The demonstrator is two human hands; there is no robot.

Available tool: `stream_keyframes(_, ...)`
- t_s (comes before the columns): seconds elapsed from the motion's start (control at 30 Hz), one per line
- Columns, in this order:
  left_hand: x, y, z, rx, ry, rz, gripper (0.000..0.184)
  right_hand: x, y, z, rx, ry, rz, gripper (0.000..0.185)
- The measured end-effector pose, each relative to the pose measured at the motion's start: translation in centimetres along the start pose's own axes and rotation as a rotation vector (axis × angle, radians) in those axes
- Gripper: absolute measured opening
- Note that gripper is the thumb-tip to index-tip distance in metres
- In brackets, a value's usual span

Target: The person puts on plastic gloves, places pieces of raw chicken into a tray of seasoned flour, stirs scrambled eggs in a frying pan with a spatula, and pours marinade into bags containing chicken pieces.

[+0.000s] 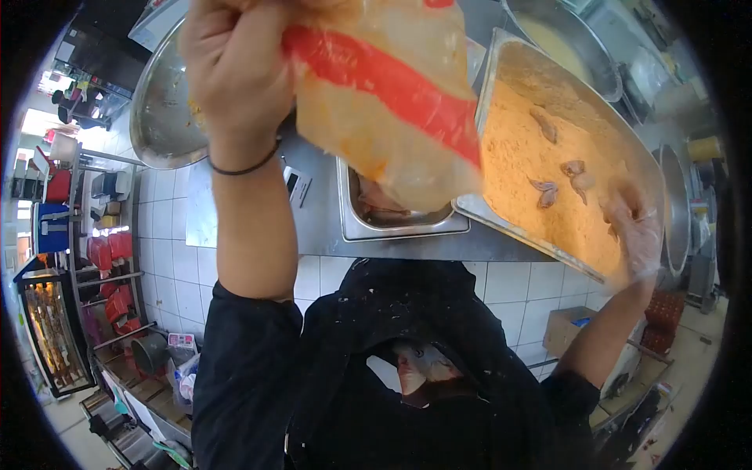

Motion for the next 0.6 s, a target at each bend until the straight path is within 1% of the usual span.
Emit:
stream_keyframes(0.03,0.2,-0.4,0.2,-0.021,0.14,0.018,0.025,0.3,-0.3,1.0,-0.037,0.14,0.057,0.034)
stream_keyframes(0.1,-0.4,0.5,1.4,0.105,0.437,-0.179,0.025,0.6,0.0,1.5,0.347,0.576,0.183,0.039)
stream_keyframes(0.13,-0.8,1.0,1.0,0.113,0.464,-0.138,0.027,0.3,0.1,0.8,0.532,0.793,0.26,0.042)
stream_keyframes(0.17,-0.9,1.5,0.3,0.13,0.494,-0.1,0.03,-0.7,0.0,0.0,0.253,0.136,0.166,0.041)
stream_keyframes(0.2,-0.7,2.3,-0.6,0.177,0.491,-0.101,0.029,-2.5,0.7,-1.4,0.175,-0.26,0.085,0.045)
stream_keyframes(0.23,-0.7,3.1,-1.3,0.23,0.491,-0.098,0.028,-5.2,1.2,-3.2,0.225,-0.536,-0.082,0.049)
stream_keyframes(0.3,-1.9,3.8,-1.3,0.251,0.4,-0.207,0.025,-10.1,1.3,-6.1,0.317,-0.895,-0.378,0.057)
stream_keyframes(0.33,-2.4,4.3,-1.3,0.263,0.353,-0.249,0.023,-11.8,0.9,-7.3,0.303,-0.965,-0.437,0.062)
stream_keyframes(0.43,-1.1,4.9,-1.2,0.347,0.425,-0.23,0.02,-13.6,-0.6,-10.8,0.058,-0.795,-0.442,0.058)
stream_keyframes(0.47,-1.3,5.0,-0.6,0.348,0.42,-0.113,0.019,-14.0,-1.1,-11.7,-0.018,-0.734,-0.453,0.057)
stream_keyframes(0.5,-0.9,5.0,-0.6,0.348,0.373,-0.099,0.019,-14.4,-1.3,-12.2,-0.097,-0.67,-0.47,0.057)
stream_keyframes(0.6,0.6,5.8,-0.9,0.38,0.271,-0.031,0.019,-15.2,-1.2,-12.2,-0.03,-0.787,-0.344,0.041)
Point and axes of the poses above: each hand's wrist, its own y-axis away from the middle knuckle, its own x-axis out of the back of the hand, z = x × y, the point moved 1 cm from there along -y, towards the middle knuckle, and after that the axes turned 2 degrees about z, right-handed, at the moved point
